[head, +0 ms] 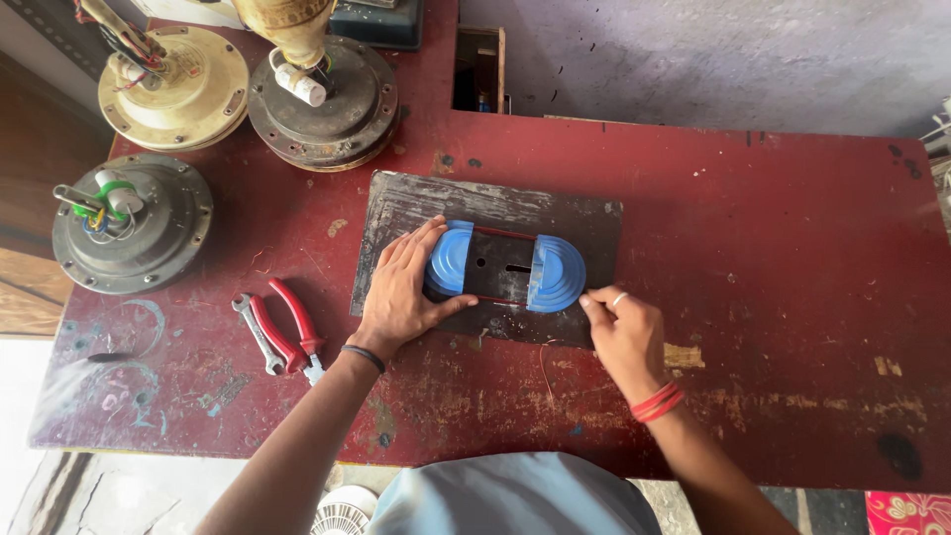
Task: The person winds a red insulated copper wire around two blue plastic half-cylinders mounted on a black base. They repeatedly pass the wire between the two halves, building up multiple layers by hand. The work is performed on a red workbench with tools visible nearby.
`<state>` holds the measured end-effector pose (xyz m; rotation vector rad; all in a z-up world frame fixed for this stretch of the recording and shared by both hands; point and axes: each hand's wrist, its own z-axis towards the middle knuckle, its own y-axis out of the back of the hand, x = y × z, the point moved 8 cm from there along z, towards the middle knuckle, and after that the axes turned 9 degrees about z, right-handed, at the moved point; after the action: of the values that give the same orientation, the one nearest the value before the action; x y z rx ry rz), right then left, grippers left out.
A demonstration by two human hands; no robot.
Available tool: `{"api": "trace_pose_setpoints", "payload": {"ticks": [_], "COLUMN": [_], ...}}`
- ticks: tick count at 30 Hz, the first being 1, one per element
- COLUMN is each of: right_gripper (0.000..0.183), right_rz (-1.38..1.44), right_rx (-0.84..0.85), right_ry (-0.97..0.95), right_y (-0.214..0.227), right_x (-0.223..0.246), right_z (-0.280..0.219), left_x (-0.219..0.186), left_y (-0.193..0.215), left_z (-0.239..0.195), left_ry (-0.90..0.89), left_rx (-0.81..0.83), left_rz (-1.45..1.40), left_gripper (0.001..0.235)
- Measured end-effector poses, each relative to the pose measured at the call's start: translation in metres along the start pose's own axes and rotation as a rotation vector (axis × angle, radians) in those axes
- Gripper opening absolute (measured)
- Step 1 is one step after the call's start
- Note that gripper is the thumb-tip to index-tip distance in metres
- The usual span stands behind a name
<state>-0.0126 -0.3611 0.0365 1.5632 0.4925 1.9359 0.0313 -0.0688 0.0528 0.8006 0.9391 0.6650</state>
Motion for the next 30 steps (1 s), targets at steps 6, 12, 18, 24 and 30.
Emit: {"api": "trace_pose_setpoints", "payload": {"ticks": [6,12,18,24,30], "right_gripper": [0.049,0.048,0.044,0.039,0.038], "right_rz": [-0.114,-0.111,-0.057,-0.017,0.229], "right_rx": [-0.038,-0.105,-0.094,-0.056,-0.116], "right_ry": [-0.126,-0.072,-0.077,-0.313,-0.264], "right_y": [-0.024,-0.027,-0.025,-0.030,-0.037], "right_x": [0.015,0.017,0.014,0.000,0.002], "right_z": [-0.014,-0.002,-0.003,-0.009,-0.024], "left_x": [-0.006,-0.016,-0.036,-0.046,-0.047], "left_y": [0.000,-0.005,-0.010,-0.019,-0.024], "left_z": [-0.007,-0.015,-0.024,-0.023,-0.018], "left_ry": [0.054,0.034,-0.127,-0.140,-0.111], "left_rx": [-0.083,-0.138,-0.311,-0.235,-0.190], "left_rz": [0.036,0.036,-0.041,0.059,0.127], "left_gripper": [0.108,0.106,0.091,0.062,0.041]}}
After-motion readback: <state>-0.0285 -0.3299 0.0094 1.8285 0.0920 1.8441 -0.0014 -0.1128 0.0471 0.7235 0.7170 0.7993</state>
